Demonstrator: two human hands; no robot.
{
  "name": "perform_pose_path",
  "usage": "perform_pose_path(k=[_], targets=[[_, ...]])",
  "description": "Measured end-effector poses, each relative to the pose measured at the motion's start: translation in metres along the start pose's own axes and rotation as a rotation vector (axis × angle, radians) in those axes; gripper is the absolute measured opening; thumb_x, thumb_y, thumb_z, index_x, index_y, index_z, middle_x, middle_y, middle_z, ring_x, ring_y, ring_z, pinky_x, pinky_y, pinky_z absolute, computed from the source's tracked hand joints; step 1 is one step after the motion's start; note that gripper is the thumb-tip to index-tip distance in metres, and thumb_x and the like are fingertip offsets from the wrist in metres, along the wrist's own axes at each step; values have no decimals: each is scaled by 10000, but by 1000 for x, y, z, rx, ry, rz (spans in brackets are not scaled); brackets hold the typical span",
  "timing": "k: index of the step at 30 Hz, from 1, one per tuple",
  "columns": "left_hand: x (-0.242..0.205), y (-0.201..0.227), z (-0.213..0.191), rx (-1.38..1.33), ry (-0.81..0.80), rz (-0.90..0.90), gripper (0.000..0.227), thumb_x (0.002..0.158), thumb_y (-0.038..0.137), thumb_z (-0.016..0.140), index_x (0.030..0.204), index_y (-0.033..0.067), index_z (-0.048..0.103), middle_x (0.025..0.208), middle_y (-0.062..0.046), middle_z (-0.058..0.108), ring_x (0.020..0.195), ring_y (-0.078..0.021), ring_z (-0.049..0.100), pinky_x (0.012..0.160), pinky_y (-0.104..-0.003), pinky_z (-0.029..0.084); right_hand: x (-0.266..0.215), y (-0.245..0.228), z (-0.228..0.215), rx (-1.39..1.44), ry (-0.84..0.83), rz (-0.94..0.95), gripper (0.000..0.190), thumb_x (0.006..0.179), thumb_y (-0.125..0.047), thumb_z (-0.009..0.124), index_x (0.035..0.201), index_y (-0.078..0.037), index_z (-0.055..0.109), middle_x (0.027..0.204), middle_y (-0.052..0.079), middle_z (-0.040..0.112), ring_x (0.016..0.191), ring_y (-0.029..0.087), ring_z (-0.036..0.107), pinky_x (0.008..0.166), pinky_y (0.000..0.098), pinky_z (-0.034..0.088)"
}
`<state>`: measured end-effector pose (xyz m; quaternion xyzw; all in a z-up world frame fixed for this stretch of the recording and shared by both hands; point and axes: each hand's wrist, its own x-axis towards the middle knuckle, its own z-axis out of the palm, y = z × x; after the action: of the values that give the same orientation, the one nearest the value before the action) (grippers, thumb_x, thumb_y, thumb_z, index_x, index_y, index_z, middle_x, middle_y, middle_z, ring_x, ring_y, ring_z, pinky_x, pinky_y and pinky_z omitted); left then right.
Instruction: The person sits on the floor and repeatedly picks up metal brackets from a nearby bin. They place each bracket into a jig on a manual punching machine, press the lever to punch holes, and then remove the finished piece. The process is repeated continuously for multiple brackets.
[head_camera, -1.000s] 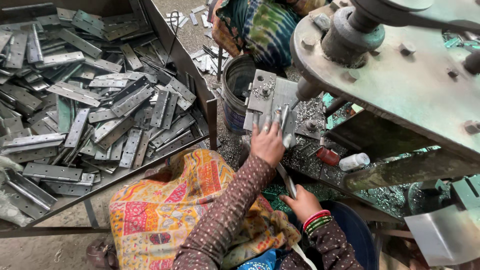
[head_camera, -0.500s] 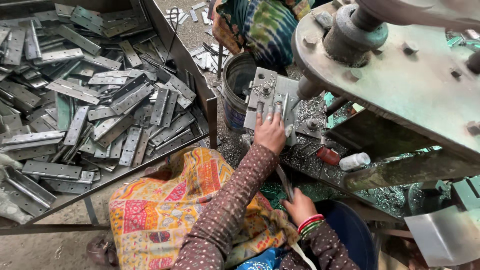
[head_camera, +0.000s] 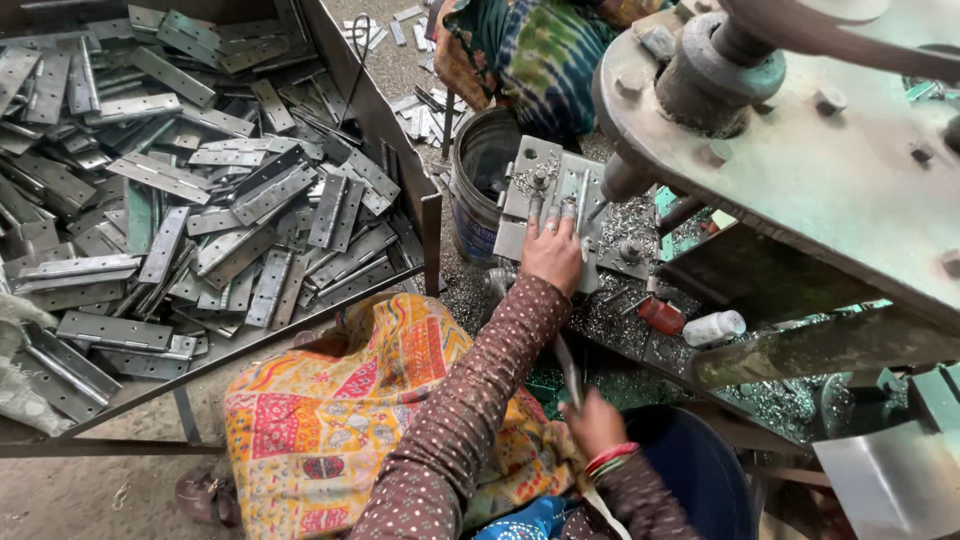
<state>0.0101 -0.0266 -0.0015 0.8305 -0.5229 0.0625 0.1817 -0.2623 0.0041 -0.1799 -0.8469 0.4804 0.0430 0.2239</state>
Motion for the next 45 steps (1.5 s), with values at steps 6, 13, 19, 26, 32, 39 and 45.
perform_pose_path(k=[6,13,19,26,32,39,45], targets=[[8,-7,2,71,-49,44,285,956,160,539,1165,73,712,1471,-144,535,1378,-304,457,1198,-590,188,8,-8,3,62,-95,51,520,866,-452,693,1132,-36,532,815,238,729,755,431,733,683,533,583],[43,-15,1,107,-19,41,252,939,203,547,1087,128,737,1460,-102,535,1440,-278,391,1225,-583,86,12,7,-2,91,-17,81,467,837,-449,725,1094,-80,600,852,249,729,817,466,711,707,539,565],[-1,-37,-4,-107,201,90,315,880,299,612,1105,98,699,1240,-70,649,1214,-225,577,1153,-557,338,-3,13,32,1,14,101,592,842,-514,721,1133,-24,558,849,296,703,831,503,686,702,555,544],[-45,-175,-9,-54,583,-449,424,979,213,600,1357,33,532,1348,-162,566,1246,-309,548,1115,-495,414,12,27,27,225,8,21,419,814,-442,706,1016,-79,643,871,195,746,838,432,728,733,487,556],[-80,-323,63,135,366,-785,884,762,404,758,1453,-9,393,1421,-234,487,1303,-385,485,1110,-592,337,10,-1,10,194,-5,15,422,789,-393,764,1004,-56,631,826,204,729,804,379,706,744,448,558],[-100,-366,78,387,355,-518,134,990,221,599,904,127,642,814,-78,652,675,-280,687,551,-430,556,-1,-19,-80,164,-99,19,418,801,-401,765,999,-61,624,755,151,720,711,320,725,670,439,550],[-114,-297,-14,-176,451,-555,178,952,144,648,1072,37,571,961,-147,686,743,-282,695,598,-368,589,-16,-72,-105,110,-243,182,461,848,-443,710,1001,-36,557,753,158,698,660,352,740,632,463,578]])
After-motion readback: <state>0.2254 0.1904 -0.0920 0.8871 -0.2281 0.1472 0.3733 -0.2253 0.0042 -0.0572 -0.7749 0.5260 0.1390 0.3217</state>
